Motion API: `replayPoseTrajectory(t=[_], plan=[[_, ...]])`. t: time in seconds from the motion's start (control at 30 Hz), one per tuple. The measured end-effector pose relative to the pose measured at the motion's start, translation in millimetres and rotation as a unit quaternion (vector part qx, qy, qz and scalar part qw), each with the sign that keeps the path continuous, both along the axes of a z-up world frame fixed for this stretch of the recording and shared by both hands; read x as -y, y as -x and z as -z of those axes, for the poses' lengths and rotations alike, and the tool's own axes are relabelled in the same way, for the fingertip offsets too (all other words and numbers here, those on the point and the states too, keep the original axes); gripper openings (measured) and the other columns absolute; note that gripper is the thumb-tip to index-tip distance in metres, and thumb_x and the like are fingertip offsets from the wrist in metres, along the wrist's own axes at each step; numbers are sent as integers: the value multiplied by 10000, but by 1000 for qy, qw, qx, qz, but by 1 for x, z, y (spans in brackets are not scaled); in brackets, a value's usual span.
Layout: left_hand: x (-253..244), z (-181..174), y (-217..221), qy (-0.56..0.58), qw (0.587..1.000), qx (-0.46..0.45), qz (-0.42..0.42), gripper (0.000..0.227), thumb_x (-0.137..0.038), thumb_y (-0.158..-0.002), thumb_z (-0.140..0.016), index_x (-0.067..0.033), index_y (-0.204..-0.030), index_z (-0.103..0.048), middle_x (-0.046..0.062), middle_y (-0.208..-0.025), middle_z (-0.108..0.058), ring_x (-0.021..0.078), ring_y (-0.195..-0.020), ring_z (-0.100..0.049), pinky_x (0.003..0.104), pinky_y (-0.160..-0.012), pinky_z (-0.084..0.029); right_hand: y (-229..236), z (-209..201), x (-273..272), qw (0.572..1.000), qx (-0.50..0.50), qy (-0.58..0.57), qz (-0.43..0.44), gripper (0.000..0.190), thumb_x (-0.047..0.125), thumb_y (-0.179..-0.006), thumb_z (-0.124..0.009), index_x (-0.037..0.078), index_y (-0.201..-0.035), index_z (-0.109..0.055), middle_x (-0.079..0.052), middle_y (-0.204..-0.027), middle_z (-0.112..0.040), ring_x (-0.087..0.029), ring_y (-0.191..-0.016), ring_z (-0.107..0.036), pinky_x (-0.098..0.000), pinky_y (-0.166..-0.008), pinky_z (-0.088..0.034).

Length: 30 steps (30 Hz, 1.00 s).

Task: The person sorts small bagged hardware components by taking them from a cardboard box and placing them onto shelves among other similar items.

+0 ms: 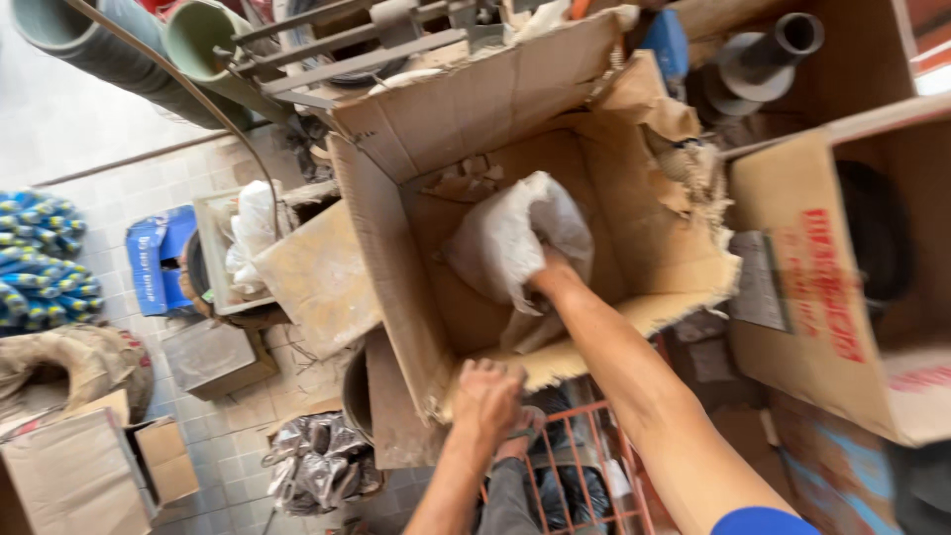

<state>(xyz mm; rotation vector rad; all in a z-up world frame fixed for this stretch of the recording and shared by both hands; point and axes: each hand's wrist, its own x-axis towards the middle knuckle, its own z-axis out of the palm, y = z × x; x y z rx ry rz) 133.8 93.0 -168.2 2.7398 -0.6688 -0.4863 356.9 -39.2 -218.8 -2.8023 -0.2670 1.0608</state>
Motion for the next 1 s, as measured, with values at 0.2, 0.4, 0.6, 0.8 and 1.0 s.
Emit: replayPoseTrajectory(t=[0.2, 0.4, 0.6, 0.8, 1.0], plan=[[8, -34, -13, -23, 999, -19, -32, 152, -237, -909, -653, -149, -955, -768, 121, -877, -772, 312, -796, -681, 499, -784, -488, -32, -232, -103, 946, 70, 187, -256, 296, 156, -968, -580, 195, -1005, -872, -150, -1020, -820, -592, -947, -693, -781, -654, -397], [9, -56, -24, -46, 988, -145, 11, 206, -56, -1033, -516, -34, -1088, -714, 222, -988, -772, 338, -895, -714, 560, -871, -545, -53, -284, -127, 911, -152, 269, -272, 233, 230, -1015, -646, 240, -1135, -845, 18, -1159, -825, -281, -1054, -779, -531, -786, -581], [10, -40, -16, -34, 992, -121, 12, 190, -43, -1026, -518, -39, -1022, -708, 192, -908, -763, 311, -798, -688, 503, -779, -517, -55, -112, -107, 977, -92, 137, -133, 262, 206, -1035, -581, 226, -1195, -788, -43, -1241, -765, -344, -1184, -678, -606, -897, -486], [10, -13, -6, 10, 1000, -10, -24, 154, -181, -890, -610, -150, -919, -758, 104, -842, -752, 306, -790, -677, 488, -785, -472, -28, 20, -10, 989, -28, -98, 109, 400, 345, -1034, -458, 156, -1230, -752, -115, -1325, -734, -283, -1282, -650, -508, -994, -475], [2, -46, -20, -19, 998, -65, -9, 251, -41, -960, -553, -130, -1105, -737, 113, -1008, -781, 303, -915, -723, 482, -839, -529, 36, -112, 35, 958, 69, -192, 201, 545, 317, -755, -684, 225, -1290, -629, -191, -1140, -763, -457, -1046, -699, -503, -862, -499]])
